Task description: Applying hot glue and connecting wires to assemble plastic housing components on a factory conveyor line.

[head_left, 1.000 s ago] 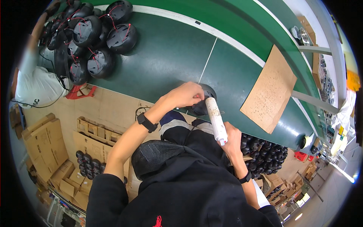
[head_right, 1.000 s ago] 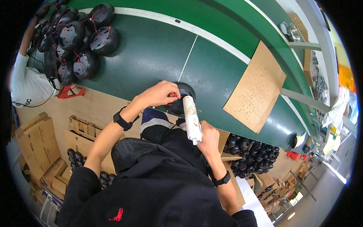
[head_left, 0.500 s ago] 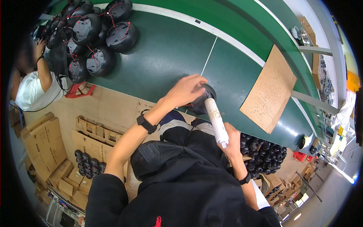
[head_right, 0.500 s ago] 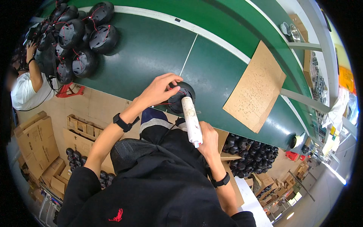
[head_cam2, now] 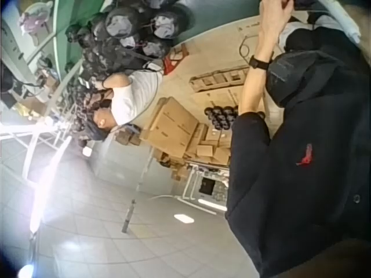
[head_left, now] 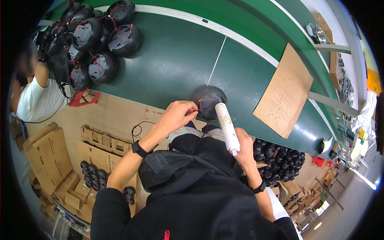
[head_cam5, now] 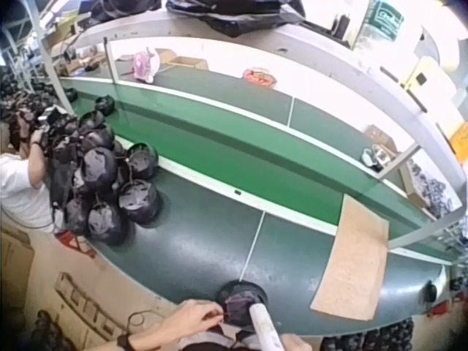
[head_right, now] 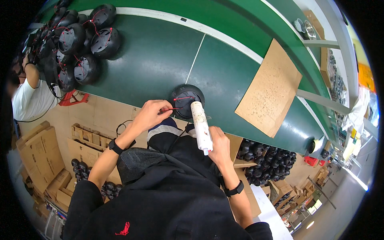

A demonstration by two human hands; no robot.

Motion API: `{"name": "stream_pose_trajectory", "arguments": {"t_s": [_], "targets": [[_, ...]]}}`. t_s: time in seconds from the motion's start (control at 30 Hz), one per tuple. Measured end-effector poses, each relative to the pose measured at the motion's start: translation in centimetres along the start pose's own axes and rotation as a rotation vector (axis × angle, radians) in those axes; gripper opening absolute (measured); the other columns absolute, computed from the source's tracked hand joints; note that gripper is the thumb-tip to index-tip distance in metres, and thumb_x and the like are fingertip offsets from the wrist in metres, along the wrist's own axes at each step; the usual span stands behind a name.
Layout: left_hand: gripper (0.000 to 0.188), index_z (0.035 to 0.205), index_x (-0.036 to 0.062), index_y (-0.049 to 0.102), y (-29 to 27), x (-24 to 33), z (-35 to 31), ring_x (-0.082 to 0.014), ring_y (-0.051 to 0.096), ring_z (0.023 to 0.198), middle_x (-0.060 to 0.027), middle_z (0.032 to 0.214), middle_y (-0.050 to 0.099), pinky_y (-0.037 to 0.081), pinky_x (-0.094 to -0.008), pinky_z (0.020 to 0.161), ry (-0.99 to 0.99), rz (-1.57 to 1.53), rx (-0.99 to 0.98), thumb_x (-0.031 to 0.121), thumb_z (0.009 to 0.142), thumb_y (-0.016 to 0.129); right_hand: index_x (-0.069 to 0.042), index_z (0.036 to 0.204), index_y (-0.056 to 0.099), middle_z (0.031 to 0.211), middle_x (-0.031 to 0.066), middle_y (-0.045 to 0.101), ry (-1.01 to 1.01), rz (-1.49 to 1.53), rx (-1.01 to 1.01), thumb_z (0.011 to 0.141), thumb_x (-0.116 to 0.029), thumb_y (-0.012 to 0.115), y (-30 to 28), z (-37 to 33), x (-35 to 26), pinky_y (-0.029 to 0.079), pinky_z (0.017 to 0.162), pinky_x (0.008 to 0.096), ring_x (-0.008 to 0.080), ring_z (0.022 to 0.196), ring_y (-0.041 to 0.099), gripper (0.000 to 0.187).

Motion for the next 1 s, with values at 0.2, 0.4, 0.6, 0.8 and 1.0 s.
{"name": "stream_pose_trajectory", "arguments": {"t_s": [0.2,0.4,0.6,0.8,1.0], "targets": [[0.014,0.095,-0.0007,0.070,0.2,0.1,0.0,-0.0264,0.070,0.074,-0.0141,0.083,0.069,0.056,-0.0340,0.069,0.028,0.013,0.009,0.009,0.086,0.071,-0.001,0.092,0.057,0.086,0.0194,0.061,-0.013,-0.082,-0.043,0.074,-0.007,0.070,0.6,0.4,-0.1,0.050,0.070,0.0491,0.0420,0.084,0.061,0.023],[0.014,0.095,-0.0007,0.069,0.0,0.4,0.1,-0.0263,0.070,0.074,-0.0138,0.084,0.069,0.056,-0.0343,0.069,0.057,0.013,0.017,0.009,0.086,0.071,0.000,0.085,0.056,0.079,0.0198,0.059,-0.014,-0.082,-0.004,0.071,-0.009,0.068,0.5,0.5,0.0,0.046,0.067,0.0472,0.0422,0.078,0.059,0.020],[0.013,0.095,-0.0009,0.069,-0.1,0.4,0.1,-0.0261,0.070,0.074,-0.0136,0.084,0.068,0.056,-0.0342,0.068,0.058,0.019,0.017,0.009,0.086,0.071,0.000,0.083,0.056,0.081,0.0195,0.062,-0.004,-0.157,-0.011,0.077,-0.011,0.070,0.1,0.6,-0.7,0.050,0.068,0.0478,0.0405,0.079,0.063,0.018],[0.013,0.095,-0.0007,0.070,-0.2,0.2,0.0,-0.0250,0.069,0.073,-0.0130,0.083,0.068,0.056,-0.0335,0.067,0.043,0.015,0.039,0.008,0.086,0.071,0.000,0.086,0.058,0.082,0.0193,0.063,0.013,-0.164,-0.023,0.076,-0.011,0.070,0.0,0.3,-0.4,0.050,0.068,0.0476,0.0408,0.079,0.063,0.020],[0.012,0.095,0.0001,0.071,-0.5,1.6,-0.8,-0.0246,0.065,0.072,-0.0103,0.083,0.066,0.054,-0.0342,0.067,0.125,-0.026,0.040,0.007,0.086,0.071,-0.001,0.092,0.060,0.084,0.0189,0.061,-0.027,-0.050,0.021,0.072,-0.010,0.071,-0.3,0.1,-0.6,0.050,0.067,0.0460,0.0411,0.079,0.063,0.024]]}}
Point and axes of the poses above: each hand's wrist, its own z-axis towards the middle knuckle, its own y-axis out of the palm, x = y × z, the point moved 9 cm from there along z, towards the middle knuckle
